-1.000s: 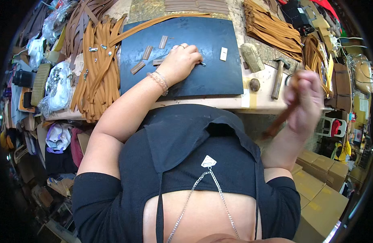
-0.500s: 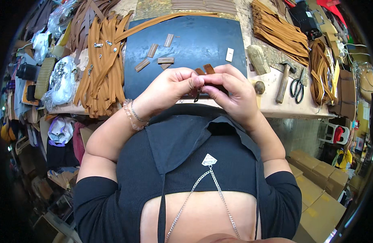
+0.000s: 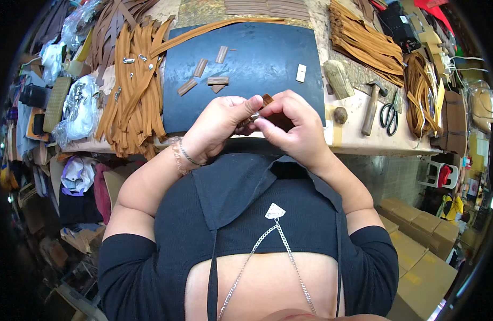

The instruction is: The person cuts small leather strips with scissors, threads metal sliders onto the strips, and applies glue to the end of a leather strip using a squeeze bottle.

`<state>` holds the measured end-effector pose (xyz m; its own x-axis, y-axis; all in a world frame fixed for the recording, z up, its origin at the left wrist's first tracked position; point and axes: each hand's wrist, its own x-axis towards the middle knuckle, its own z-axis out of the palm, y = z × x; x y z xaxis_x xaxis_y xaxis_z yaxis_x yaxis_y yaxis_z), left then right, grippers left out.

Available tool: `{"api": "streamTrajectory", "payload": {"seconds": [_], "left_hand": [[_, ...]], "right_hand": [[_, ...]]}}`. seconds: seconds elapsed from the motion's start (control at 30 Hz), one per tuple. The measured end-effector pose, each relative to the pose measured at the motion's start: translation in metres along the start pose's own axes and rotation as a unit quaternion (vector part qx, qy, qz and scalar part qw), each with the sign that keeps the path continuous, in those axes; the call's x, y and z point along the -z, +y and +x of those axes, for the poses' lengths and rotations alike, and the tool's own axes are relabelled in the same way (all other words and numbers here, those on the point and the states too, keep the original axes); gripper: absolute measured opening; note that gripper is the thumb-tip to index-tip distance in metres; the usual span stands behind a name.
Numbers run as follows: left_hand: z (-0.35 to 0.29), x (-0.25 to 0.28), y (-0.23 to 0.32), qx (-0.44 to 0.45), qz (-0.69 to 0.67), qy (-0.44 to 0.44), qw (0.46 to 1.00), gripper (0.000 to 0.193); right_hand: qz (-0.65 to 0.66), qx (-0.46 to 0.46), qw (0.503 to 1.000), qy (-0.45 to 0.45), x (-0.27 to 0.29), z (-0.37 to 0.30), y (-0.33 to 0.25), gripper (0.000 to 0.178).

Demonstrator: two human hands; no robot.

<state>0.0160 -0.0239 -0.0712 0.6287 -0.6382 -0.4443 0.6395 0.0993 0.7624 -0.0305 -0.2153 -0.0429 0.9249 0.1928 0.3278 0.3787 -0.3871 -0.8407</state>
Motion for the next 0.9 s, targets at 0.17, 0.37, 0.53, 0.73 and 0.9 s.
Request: {"api": "streamTrajectory", "payload": {"seconds": [0.17,0.37,0.53,0.73,0.9], "left_hand": [[-0.004,-0.006,0.004,-0.01,0.002,0.039,0.999,0.041],[-0.004,-0.007,0.005,-0.012,0.009,0.025,1.0,0.038],[-0.014,-0.013,0.018,-0.026,-0.049,0.021,0.998,0.025],[-0.026,-0.005,0.037,-0.146,0.081,0.0,0.986,0.013],[-0.041,-0.012,0.048,-0.132,0.157,0.029,0.978,0.013]], "right_hand": [[0.01,-0.013,1.0,0.0,-0.003,0.0,0.002,0.018],[0.026,-0.034,0.999,0.003,-0.007,0.002,0.007,0.016],[0.015,-0.015,0.998,0.063,0.003,0.003,0.007,0.011],[0.07,-0.033,0.997,0.02,0.02,0.005,-0.011,0.015],[0.136,-0.065,0.988,-0.043,0.031,0.004,-0.019,0.018]]}}
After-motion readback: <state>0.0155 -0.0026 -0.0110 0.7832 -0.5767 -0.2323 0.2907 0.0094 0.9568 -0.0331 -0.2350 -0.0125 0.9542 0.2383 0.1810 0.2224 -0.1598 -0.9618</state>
